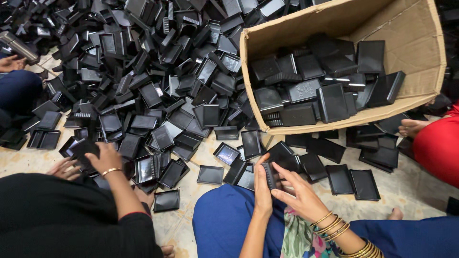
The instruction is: The person sits on the floor and repeatedly picks up small black plastic combs from a large pile, opens them to inspect the interior, and places them into a cardboard box. The action is continuous and repetitive, with the person handling the combs one at a time.
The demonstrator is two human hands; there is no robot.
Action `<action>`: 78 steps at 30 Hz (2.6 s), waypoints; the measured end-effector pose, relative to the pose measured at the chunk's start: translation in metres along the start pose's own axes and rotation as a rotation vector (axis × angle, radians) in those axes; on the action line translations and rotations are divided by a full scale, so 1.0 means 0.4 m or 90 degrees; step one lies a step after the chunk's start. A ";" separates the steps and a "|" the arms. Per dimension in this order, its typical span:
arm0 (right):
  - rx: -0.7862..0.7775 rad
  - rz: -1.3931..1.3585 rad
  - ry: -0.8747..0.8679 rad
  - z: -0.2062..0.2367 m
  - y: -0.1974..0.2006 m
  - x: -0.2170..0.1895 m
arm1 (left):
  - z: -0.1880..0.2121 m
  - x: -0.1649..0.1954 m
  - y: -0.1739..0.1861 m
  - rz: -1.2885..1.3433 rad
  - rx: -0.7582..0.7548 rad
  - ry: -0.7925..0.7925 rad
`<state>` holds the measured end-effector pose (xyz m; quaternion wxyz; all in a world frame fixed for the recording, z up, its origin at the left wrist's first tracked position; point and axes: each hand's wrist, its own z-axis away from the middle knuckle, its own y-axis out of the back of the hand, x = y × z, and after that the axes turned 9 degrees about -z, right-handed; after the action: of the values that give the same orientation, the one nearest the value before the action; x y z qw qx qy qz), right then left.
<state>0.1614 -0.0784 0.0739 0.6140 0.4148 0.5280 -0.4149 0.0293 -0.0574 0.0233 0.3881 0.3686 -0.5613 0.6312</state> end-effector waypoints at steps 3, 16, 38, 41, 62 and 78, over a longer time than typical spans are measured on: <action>0.015 -0.012 0.047 0.004 -0.001 -0.010 | 0.008 0.025 -0.003 0.052 -0.012 -0.057; 0.045 0.255 0.057 0.067 -0.055 -0.061 | -0.008 0.054 0.045 -0.284 0.376 -0.199; 0.005 0.602 0.336 -0.440 -0.299 0.081 | -0.126 0.079 0.290 0.107 0.487 -0.141; -0.052 0.345 0.153 -0.417 -0.273 0.052 | -0.120 0.104 0.281 0.129 0.485 -0.023; 0.001 0.032 -0.139 -0.201 0.129 0.189 | -0.057 0.113 0.137 0.267 0.141 0.060; -0.019 0.498 -0.019 -0.084 0.256 0.237 | -0.062 -0.041 0.094 0.134 0.234 0.109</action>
<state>0.2576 -0.0214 -0.0164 0.7393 0.5697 0.3271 -0.1479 0.0015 -0.0364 -0.0099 0.2928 0.3179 -0.4375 0.7886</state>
